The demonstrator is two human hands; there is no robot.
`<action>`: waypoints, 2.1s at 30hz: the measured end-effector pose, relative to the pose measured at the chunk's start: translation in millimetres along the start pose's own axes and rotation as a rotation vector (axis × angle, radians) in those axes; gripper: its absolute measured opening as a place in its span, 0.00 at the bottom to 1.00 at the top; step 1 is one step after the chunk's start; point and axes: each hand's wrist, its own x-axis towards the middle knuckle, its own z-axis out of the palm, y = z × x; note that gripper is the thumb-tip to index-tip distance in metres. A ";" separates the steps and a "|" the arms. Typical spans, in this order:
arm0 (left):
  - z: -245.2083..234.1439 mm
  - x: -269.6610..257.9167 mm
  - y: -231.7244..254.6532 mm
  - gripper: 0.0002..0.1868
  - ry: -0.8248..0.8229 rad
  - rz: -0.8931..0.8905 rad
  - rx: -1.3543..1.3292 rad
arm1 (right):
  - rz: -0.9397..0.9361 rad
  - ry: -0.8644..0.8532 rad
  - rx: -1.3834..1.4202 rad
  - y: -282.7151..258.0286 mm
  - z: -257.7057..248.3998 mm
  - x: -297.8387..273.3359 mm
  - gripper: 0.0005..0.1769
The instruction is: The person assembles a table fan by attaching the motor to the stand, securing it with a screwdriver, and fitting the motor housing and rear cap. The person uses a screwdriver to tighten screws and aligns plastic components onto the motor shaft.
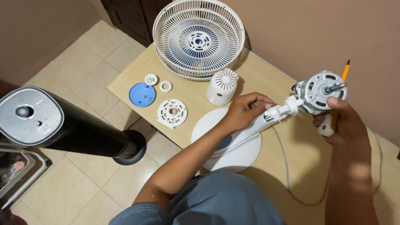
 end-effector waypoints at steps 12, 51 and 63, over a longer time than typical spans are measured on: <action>-13.1 2.7 16.8 0.09 -0.114 0.109 0.144 | 0.064 0.030 0.011 2.1 -1.6 1.4 0.23; 19.0 -32.5 57.8 0.24 0.090 0.232 0.348 | 0.051 0.125 -0.046 3.3 5.1 -0.1 0.25; 18.6 -29.9 59.6 0.33 0.053 0.098 0.166 | 0.004 0.120 -0.070 1.9 12.7 -3.3 0.26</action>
